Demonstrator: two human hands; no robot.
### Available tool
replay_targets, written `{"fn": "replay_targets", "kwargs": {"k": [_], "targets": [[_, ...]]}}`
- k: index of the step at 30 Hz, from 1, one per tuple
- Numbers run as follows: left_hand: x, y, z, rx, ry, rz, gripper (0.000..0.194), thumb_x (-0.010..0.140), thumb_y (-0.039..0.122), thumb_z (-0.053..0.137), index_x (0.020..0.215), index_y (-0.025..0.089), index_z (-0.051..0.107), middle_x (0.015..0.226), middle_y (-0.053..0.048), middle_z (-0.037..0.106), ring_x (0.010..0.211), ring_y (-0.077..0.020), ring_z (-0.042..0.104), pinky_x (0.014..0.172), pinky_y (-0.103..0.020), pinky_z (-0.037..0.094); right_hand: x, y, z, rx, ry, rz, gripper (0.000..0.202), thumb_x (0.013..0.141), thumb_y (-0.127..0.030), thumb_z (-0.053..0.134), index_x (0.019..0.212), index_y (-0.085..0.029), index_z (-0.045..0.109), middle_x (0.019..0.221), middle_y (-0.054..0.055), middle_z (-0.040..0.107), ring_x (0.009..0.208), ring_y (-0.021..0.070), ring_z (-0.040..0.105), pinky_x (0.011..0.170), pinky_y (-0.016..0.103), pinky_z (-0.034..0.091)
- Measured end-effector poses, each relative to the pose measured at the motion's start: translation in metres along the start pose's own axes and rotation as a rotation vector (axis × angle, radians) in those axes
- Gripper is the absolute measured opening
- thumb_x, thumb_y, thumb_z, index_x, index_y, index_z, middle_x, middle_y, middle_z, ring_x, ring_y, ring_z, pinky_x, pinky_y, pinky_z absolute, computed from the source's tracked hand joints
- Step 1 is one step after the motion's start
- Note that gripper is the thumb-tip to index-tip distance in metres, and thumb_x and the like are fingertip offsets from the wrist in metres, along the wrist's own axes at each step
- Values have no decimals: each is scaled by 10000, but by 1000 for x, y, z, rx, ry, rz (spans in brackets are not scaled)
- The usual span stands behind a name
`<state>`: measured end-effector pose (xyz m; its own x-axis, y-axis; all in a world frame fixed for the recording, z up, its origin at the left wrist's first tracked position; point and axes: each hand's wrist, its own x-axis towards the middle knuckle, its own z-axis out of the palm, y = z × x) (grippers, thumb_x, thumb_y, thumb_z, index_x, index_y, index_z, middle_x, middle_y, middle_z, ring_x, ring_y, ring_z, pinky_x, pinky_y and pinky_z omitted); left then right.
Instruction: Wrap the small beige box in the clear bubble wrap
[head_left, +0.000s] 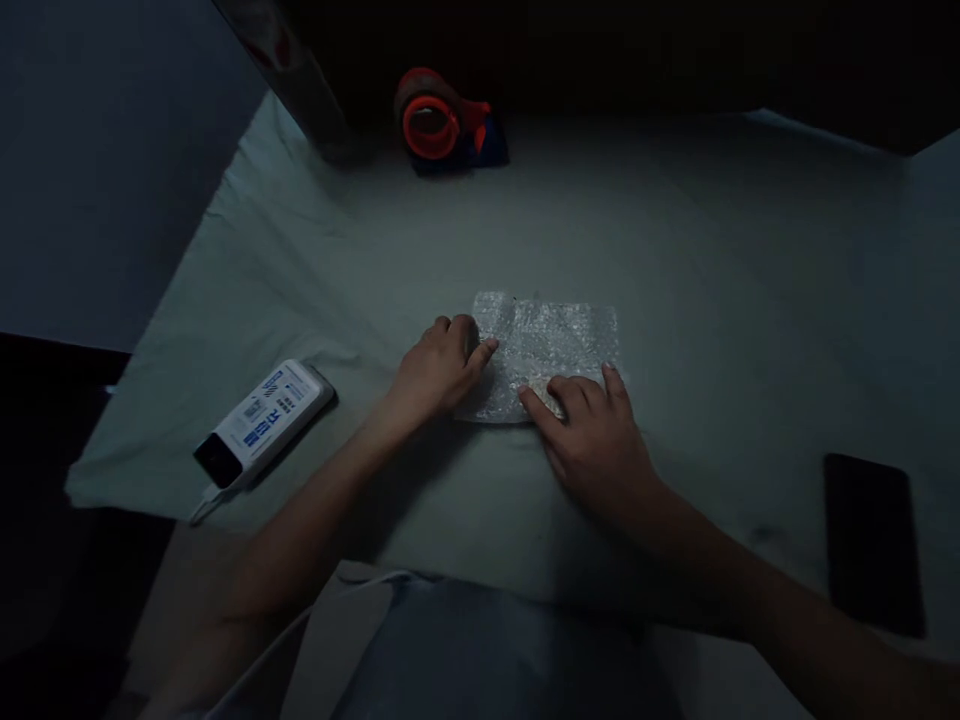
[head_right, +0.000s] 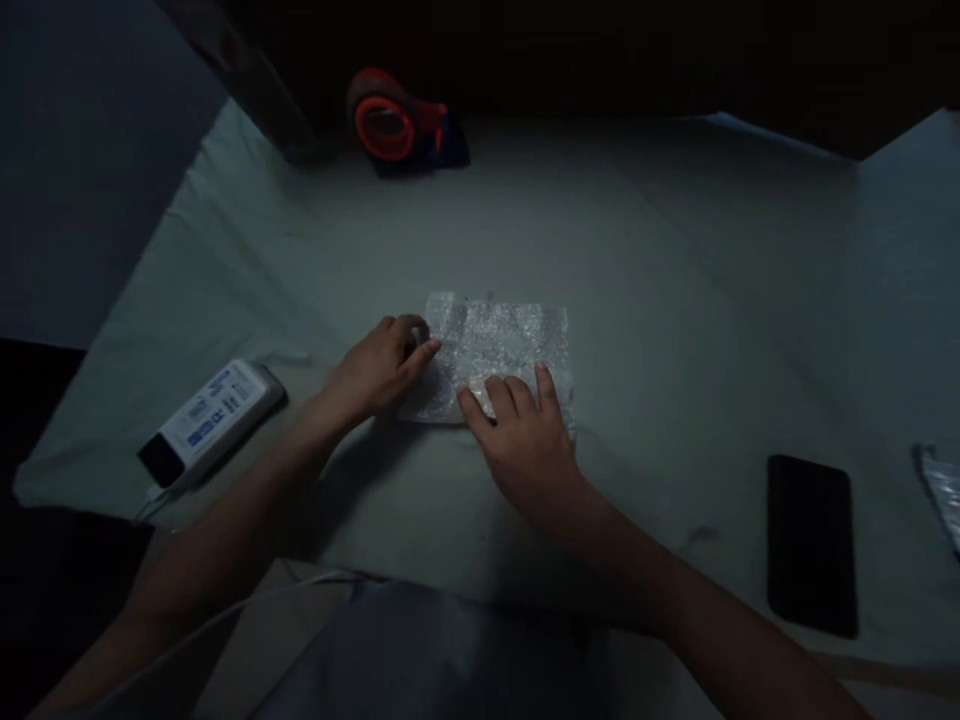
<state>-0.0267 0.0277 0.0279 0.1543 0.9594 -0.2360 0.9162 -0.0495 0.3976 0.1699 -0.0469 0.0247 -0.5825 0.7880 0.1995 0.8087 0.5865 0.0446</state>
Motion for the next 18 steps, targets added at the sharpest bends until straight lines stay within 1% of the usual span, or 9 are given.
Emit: {"fn": "replay_targets", "kwargs": {"k": [2,4,6,9,11,13,14,16,18], "targets": [[4,-3,-1,-70,-19,97,410,940,429,377,1205,179,565,1105,-109,565,1061,-221,546,978,-365,411,0,-1,0,-6,-9,3,377,865,-181,529,1239,-173,569,1098,126,630,998,249,533,1030,571,306],[6,-6,-2,-122,-82,162,356,886,433,482,1075,184,652,1093,-94,549,1117,-227,504,1023,-362,381,-1,-2,1,-5,-9,6,378,864,-180,529,1240,-170,568,1109,126,625,1009,250,529,1035,573,302],[7,-9,-5,-187,-124,158,318,799,446,592,912,166,693,1051,-84,552,1095,-232,507,1001,-349,398,-2,-2,2,0,-7,16,389,860,-178,532,1247,-172,562,1124,125,619,1022,252,526,1040,577,297],[6,-11,-10,-331,-223,119,300,739,449,628,775,154,671,895,-56,586,905,-199,563,830,-307,464,-3,-3,3,18,-9,23,405,850,-171,539,1255,-170,555,1138,129,613,1029,259,526,1042,580,301],[6,-11,-12,-389,-249,89,309,723,437,636,854,159,664,809,-33,592,786,-174,563,715,-277,456,-4,-3,2,32,-15,17,417,844,-164,540,1261,-163,550,1146,137,610,1031,266,525,1040,587,305],[8,-10,-13,-392,-232,60,375,708,425,651,979,166,649,787,-20,595,720,-157,551,651,-255,427,-4,-3,2,44,-19,15,422,844,-159,535,1266,-159,544,1151,142,608,1039,271,522,1041,597,302],[10,-9,-13,-373,-241,59,365,707,413,652,977,167,652,766,-15,595,697,-151,545,630,-247,411,-4,-3,2,46,-19,19,421,846,-157,531,1267,-159,543,1151,143,608,1043,271,521,1042,601,300],[13,-8,-13,-325,-282,75,239,712,373,639,812,158,667,681,-4,577,631,-136,520,585,-237,372,-3,-3,2,46,-16,25,413,849,-156,528,1261,-162,548,1145,141,611,1041,269,523,1042,604,301],[16,-8,-12,-319,-288,70,205,727,343,607,650,154,622,595,9,535,567,-119,482,543,-232,332,-3,-3,2,43,-13,29,413,847,-157,531,1260,-165,551,1141,140,613,1036,269,528,1040,603,307]]}}
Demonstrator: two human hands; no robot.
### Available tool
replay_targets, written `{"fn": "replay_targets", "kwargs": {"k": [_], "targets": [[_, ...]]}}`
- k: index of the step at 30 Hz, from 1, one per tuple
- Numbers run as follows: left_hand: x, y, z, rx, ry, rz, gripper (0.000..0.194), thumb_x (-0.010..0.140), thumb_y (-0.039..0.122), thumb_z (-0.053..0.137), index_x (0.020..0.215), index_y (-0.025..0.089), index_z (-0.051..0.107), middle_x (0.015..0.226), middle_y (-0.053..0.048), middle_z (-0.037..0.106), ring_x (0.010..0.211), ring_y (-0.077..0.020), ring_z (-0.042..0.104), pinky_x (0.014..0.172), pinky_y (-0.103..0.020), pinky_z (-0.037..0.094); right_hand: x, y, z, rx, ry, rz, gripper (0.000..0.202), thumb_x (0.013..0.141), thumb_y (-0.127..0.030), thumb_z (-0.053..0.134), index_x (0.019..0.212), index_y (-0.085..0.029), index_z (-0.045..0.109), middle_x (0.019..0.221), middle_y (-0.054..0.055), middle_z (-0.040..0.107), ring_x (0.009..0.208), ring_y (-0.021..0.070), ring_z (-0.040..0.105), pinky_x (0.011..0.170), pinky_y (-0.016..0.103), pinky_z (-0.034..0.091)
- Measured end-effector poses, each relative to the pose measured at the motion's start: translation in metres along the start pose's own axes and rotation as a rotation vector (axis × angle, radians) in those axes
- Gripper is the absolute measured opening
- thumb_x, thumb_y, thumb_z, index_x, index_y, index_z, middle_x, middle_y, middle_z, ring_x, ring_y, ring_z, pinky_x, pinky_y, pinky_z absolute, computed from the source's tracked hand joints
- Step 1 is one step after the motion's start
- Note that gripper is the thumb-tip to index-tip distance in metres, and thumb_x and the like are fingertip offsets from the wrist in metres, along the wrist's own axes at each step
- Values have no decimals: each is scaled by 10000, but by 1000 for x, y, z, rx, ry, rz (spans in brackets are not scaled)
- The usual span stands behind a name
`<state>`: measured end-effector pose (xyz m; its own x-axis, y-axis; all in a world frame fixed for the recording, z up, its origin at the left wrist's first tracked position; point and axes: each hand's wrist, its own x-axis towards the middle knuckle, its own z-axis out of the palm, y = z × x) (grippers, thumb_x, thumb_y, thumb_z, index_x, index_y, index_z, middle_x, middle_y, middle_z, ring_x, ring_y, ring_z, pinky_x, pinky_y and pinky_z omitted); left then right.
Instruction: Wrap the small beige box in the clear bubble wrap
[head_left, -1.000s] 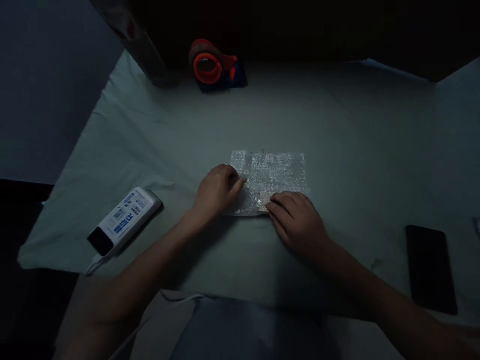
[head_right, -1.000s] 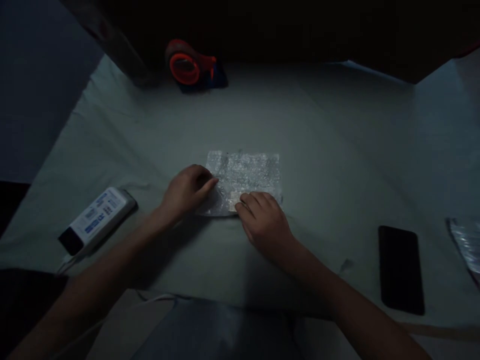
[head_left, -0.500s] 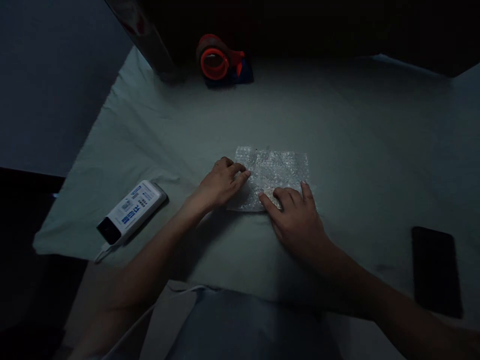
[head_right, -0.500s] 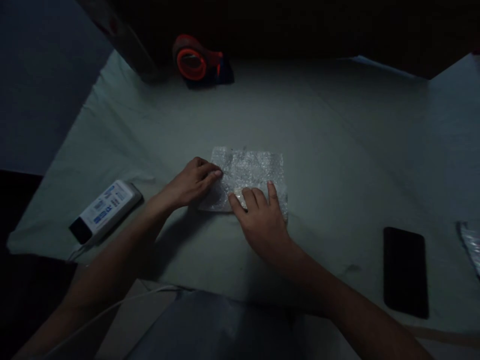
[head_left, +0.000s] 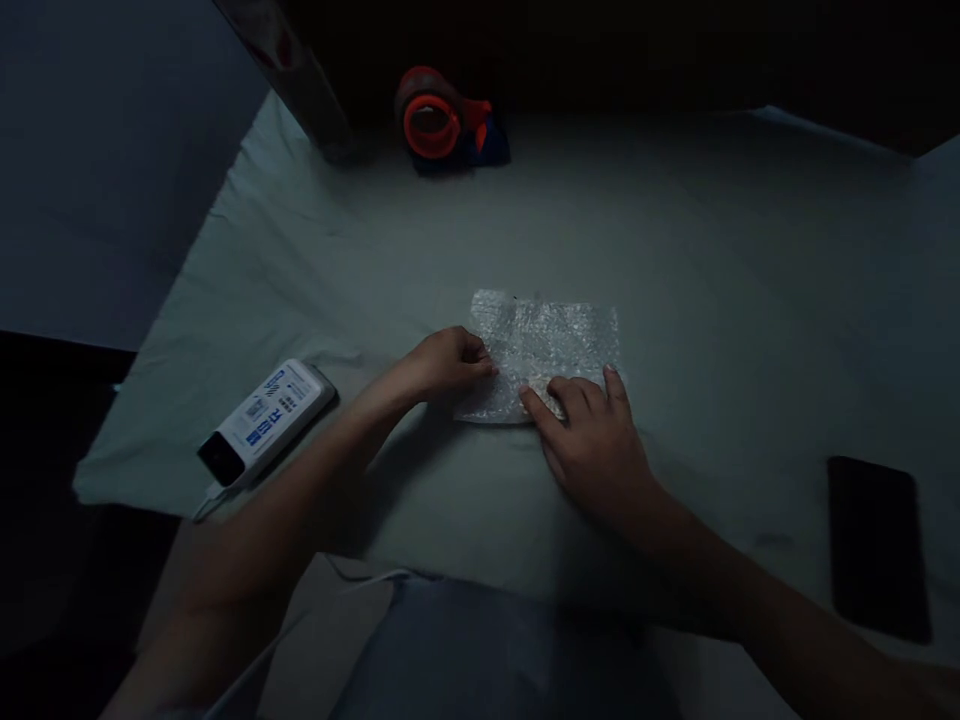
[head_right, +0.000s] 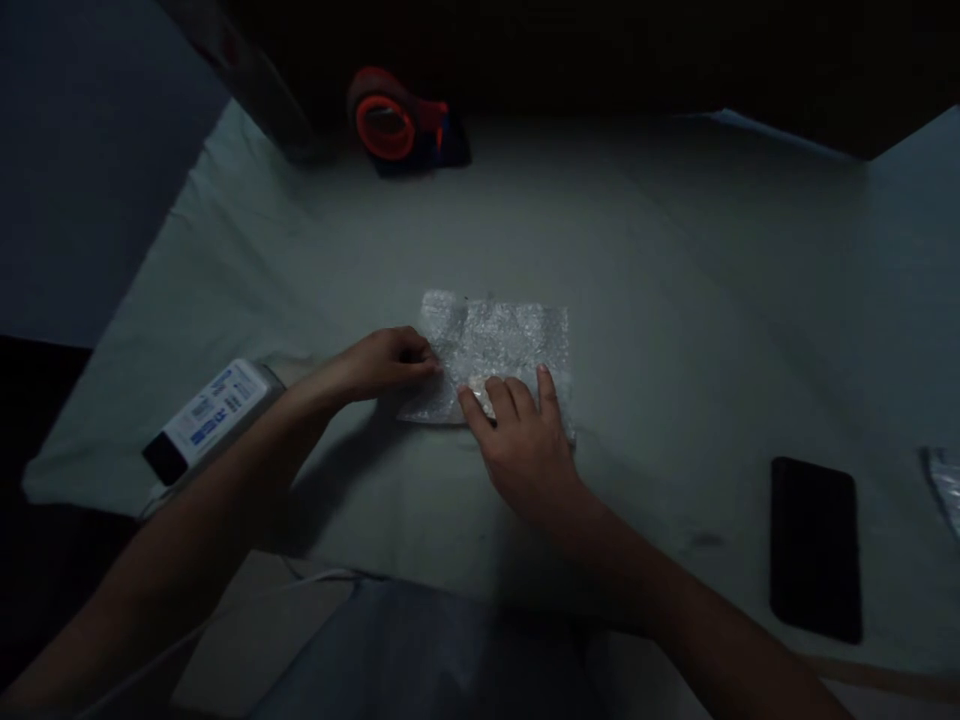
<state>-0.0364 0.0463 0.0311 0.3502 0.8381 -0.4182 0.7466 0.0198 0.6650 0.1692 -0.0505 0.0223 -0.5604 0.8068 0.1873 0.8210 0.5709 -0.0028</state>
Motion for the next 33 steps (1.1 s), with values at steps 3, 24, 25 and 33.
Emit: {"fn": "replay_targets", "kwargs": {"k": [3,24,25,33], "targets": [[-3,-4,3,-133,53,-19,253,772,384,552,657,160,582,565,21,504,527,-106,456,510,-222,314,1,0,0,-4,-1,2,422,844,-156,534,1265,-160,547,1142,141,611,1037,270,529,1042,595,311],[-24,-13,38,-514,272,-80,320,695,284,659,971,173,539,727,26,573,629,-98,538,572,-202,424,2,-3,-2,-9,-32,25,405,851,-147,510,1254,-166,551,1127,145,607,1029,277,523,1023,617,309],[-24,-8,40,-593,302,-95,438,696,242,654,1099,179,495,742,29,578,623,-89,540,575,-196,430,3,-3,-2,-9,-39,28,397,854,-148,506,1248,-165,554,1131,147,607,1031,278,525,1024,618,306],[-28,39,51,-987,188,-120,510,771,138,576,1255,139,414,761,9,628,604,-73,588,646,-217,507,-6,6,-5,209,22,21,429,791,-128,489,1216,-97,538,1185,161,611,1087,277,543,1082,607,249]]}}
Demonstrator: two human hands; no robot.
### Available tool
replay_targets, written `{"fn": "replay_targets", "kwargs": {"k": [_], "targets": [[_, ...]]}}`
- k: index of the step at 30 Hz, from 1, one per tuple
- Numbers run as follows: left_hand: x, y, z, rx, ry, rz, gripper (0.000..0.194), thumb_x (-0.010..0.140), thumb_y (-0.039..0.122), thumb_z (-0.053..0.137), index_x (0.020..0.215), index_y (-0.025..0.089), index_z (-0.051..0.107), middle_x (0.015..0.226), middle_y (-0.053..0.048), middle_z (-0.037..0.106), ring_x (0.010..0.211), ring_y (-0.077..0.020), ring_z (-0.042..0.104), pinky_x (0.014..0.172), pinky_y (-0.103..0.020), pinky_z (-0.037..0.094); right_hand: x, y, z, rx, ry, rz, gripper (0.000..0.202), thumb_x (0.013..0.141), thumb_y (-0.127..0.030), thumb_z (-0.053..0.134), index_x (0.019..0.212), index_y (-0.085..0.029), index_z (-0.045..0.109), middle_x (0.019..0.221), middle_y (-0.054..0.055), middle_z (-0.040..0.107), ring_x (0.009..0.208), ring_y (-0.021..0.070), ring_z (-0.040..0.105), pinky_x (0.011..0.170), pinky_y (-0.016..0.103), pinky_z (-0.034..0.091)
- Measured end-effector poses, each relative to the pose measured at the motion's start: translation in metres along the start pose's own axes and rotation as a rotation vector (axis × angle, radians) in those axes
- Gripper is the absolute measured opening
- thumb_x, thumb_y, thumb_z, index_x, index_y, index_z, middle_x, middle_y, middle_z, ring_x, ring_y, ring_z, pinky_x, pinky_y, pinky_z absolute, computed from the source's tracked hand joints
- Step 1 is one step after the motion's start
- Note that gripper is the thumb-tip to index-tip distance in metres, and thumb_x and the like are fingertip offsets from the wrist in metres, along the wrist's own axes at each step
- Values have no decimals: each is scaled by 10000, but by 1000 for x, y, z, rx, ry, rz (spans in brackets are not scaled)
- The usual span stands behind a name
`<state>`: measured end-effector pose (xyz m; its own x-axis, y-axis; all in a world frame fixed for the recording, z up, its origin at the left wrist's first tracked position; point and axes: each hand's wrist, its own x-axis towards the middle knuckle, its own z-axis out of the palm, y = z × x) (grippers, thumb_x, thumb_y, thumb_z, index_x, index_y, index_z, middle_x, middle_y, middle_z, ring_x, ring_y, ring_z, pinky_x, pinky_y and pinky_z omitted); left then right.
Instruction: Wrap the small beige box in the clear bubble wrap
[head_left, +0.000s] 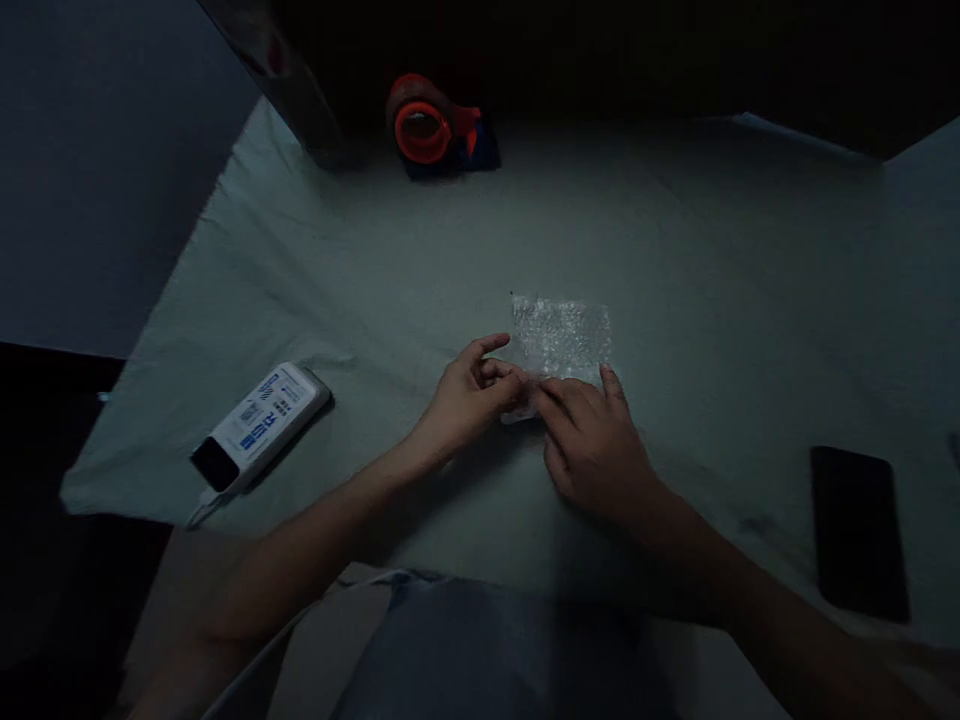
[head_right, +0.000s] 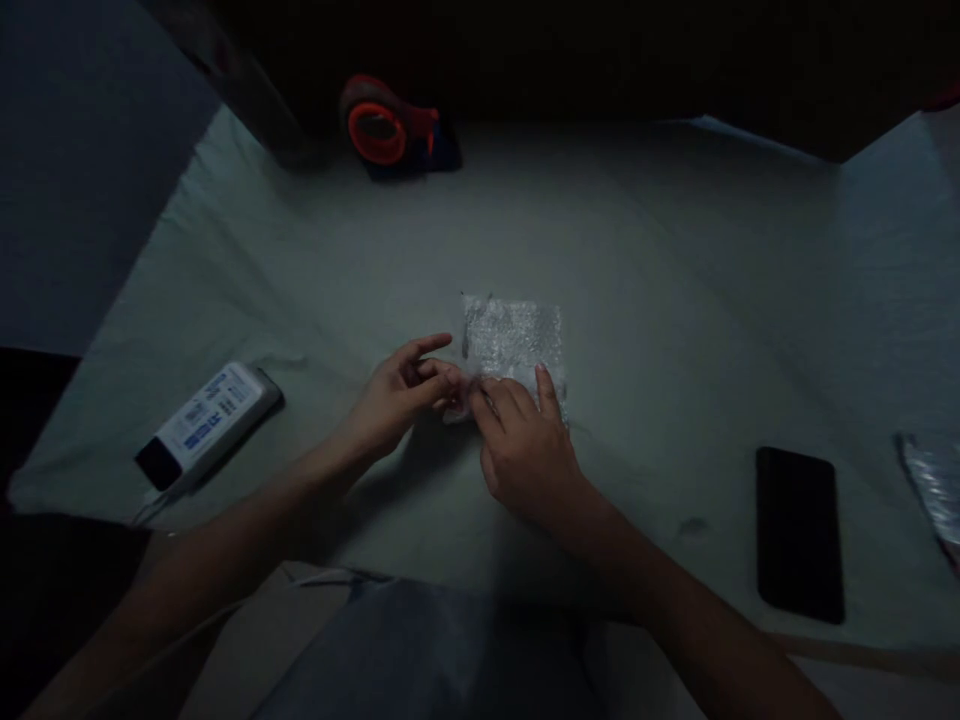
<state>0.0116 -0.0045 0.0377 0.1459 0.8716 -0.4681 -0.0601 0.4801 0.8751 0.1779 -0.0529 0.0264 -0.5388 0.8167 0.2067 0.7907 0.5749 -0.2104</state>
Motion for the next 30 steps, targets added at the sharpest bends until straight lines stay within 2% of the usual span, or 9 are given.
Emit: {"fn": "replay_targets", "kwargs": {"k": [4,8,11,16,19,21,24,27,30], "targets": [[-5,-2,2,66,-91,93,351,842,170,495,1188,134,450,908,-66,687,770,-103,653,798,-264,527,-7,9,-1,196,148,-2,475,770,-114,474,1244,-109,494,1134,126,648,1082,231,572,1081,519,333],[-15,-12,1,212,-122,288,366,839,146,491,1202,170,457,1031,-75,650,963,-129,635,905,-285,507,-5,9,0,170,118,-29,486,778,-95,471,1261,-128,515,1137,115,654,1083,228,578,1071,501,358],[-22,-22,2,305,-89,425,301,843,120,489,1137,187,502,1079,-75,604,1004,-137,613,919,-288,509,-3,6,3,113,143,-13,425,796,-100,470,1211,-104,564,1107,129,665,1044,226,593,1054,477,391],[-25,-38,-6,640,-50,826,162,859,130,539,1010,175,577,1035,-87,584,1016,-164,577,897,-316,517,-3,6,7,29,175,2,327,796,-86,488,1091,-55,626,1252,227,584,1110,272,575,1019,468,429],[-21,-44,-18,849,-84,994,186,854,142,577,1038,172,586,1042,-102,616,1050,-188,575,924,-355,511,-4,6,7,36,168,5,296,804,-77,470,1051,-58,631,1318,249,530,1158,281,556,1014,476,433],[-16,-48,-24,909,-142,1085,211,856,136,573,1064,171,583,1051,-110,637,1099,-206,575,945,-383,512,-3,5,9,48,174,10,296,808,-75,461,1054,-63,625,1332,244,520,1174,277,548,1012,476,435],[-7,-53,-27,931,-233,1189,242,870,109,538,1104,163,569,1105,-128,636,1220,-229,527,983,-418,502,-2,3,10,55,188,17,297,810,-69,459,1059,-64,622,1329,233,527,1195,277,536,1023,470,429],[0,-53,-23,930,-269,1211,215,874,106,532,1085,134,565,1116,-148,622,1267,-245,492,989,-427,504,-3,6,4,135,212,24,309,820,-70,457,1089,-64,609,1311,233,537,1162,264,561,1021,457,436],[3,-49,-17,919,-255,1254,102,878,121,530,967,129,577,985,-118,634,1204,-244,547,970,-435,517,-14,19,-12,255,291,196,300,831,-148,500,1112,-117,602,1280,198,551,1119,253,580,960,435,479]]}}
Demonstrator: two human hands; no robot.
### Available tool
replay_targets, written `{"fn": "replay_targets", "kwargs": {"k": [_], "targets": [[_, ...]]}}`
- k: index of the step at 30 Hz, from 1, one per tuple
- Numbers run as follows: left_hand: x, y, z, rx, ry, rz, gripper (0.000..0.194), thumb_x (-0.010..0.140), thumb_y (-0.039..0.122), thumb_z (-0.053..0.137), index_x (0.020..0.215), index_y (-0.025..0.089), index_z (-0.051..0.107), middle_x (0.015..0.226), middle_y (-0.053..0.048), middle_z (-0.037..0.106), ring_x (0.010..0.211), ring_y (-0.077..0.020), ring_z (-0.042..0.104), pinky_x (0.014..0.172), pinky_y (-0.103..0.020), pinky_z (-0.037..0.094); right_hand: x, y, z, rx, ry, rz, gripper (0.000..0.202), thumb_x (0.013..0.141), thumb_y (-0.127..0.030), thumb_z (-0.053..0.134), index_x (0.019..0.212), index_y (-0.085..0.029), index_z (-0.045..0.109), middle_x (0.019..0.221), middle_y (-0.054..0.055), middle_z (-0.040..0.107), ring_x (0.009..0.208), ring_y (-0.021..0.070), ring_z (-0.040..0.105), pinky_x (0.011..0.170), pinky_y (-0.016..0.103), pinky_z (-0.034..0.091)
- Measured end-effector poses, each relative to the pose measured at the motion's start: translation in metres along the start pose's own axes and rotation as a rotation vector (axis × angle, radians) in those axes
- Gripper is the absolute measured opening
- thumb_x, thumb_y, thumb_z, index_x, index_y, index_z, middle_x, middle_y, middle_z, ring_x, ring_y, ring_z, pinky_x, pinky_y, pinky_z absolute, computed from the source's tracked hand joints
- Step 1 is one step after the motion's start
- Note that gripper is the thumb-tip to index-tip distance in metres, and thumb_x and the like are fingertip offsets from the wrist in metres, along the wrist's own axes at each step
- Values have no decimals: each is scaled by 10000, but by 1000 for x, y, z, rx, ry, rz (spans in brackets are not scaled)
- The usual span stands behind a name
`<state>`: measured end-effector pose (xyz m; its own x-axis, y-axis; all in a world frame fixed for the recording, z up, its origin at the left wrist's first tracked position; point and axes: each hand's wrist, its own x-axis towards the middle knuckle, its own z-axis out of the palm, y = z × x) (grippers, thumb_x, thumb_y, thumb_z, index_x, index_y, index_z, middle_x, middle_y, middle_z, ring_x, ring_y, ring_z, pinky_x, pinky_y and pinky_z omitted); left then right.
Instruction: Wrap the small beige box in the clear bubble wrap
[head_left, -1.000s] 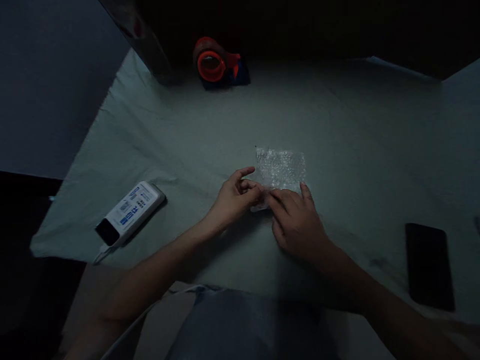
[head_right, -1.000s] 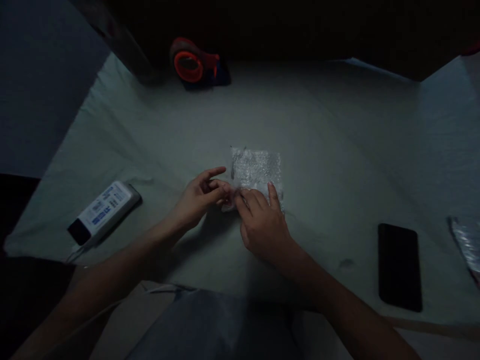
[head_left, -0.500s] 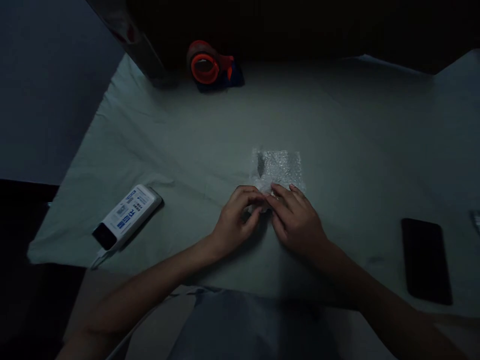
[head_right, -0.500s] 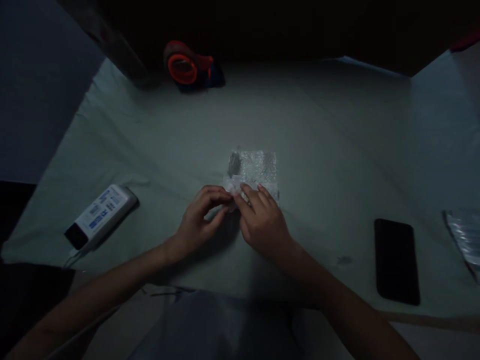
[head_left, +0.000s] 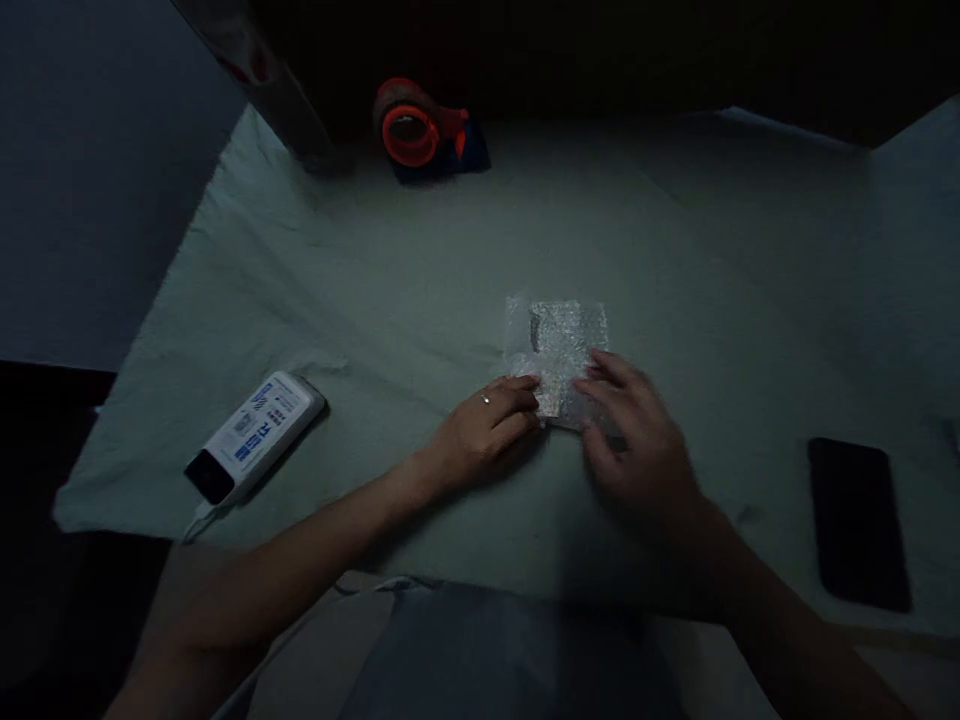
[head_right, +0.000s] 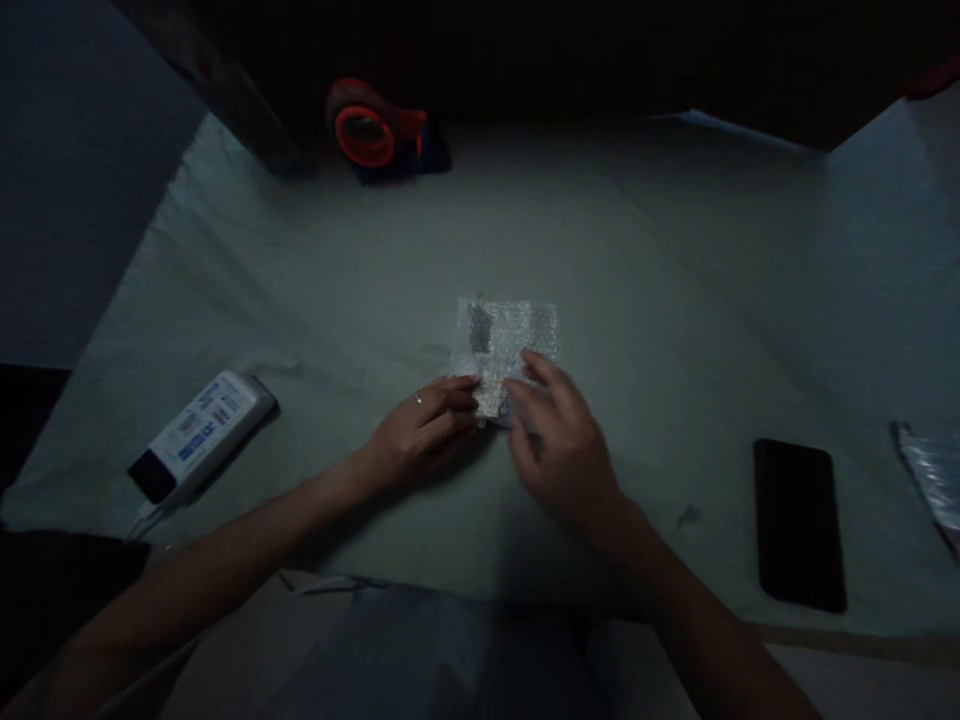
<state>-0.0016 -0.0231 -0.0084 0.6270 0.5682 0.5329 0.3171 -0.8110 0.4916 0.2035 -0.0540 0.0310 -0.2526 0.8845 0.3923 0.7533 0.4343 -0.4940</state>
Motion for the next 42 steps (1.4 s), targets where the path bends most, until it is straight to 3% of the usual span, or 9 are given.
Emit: {"fn": "replay_targets", "kwargs": {"k": [2,6,9,14,18,21,30,37,42], "targets": [[5,0,0,2,11,10,43,872,123,533,890,120,572,916,-109,623,1174,-250,565,966,-435,519,-5,11,-15,-28,75,265,323,837,-253,537,1144,-167,589,1182,155,601,1057,262,601,895,453,503],[10,0,-1,-7,-12,13,22,856,109,535,846,108,554,906,-123,599,1193,-272,542,952,-417,533,-17,28,-23,93,-110,759,514,840,-458,530,1258,-161,494,853,82,678,744,226,648,714,423,530],[11,0,0,1,-24,12,16,845,98,538,852,101,552,914,-127,588,1193,-278,537,959,-415,530,-20,31,-7,391,-121,938,597,800,-480,578,1300,-181,446,782,49,671,653,200,631,654,384,530],[10,4,1,-1,-45,-37,63,865,127,513,914,124,553,960,-117,581,1200,-267,525,968,-444,524,-13,21,19,814,75,1088,695,629,-372,742,1251,-196,484,726,-14,626,601,149,592,568,297,501],[12,4,0,-55,-35,-77,138,892,99,449,982,119,551,998,-132,601,1195,-246,532,971,-429,520,-4,8,24,1070,139,1099,455,590,-319,766,1004,-189,630,801,17,684,696,151,627,685,308,504],[15,-1,-1,-80,-29,-73,175,889,64,439,1010,107,557,1007,-142,615,1162,-230,555,960,-402,523,2,0,25,1080,174,1080,361,557,-305,783,880,-183,675,756,9,686,663,131,619,661,283,494],[16,-14,0,-141,-81,-48,146,874,95,487,989,122,572,1018,-124,602,1210,-245,522,974,-403,509,17,-18,26,707,95,899,319,671,-319,696,939,-147,713,731,37,695,626,146,622,595,286,507],[14,-12,3,-198,-64,-113,165,868,112,487,1019,159,533,1030,-99,584,1044,-187,575,895,-344,529,26,-33,18,301,-82,527,286,826,-188,477,991,-144,706,952,101,709,873,211,658,809,365,515],[14,-16,4,-261,-2,-180,294,834,121,527,1119,165,468,1020,-90,579,999,-183,574,870,-339,523,27,-38,11,184,-217,437,419,804,-112,401,1145,-136,643,1089,127,690,996,241,643,888,403,495]]}}
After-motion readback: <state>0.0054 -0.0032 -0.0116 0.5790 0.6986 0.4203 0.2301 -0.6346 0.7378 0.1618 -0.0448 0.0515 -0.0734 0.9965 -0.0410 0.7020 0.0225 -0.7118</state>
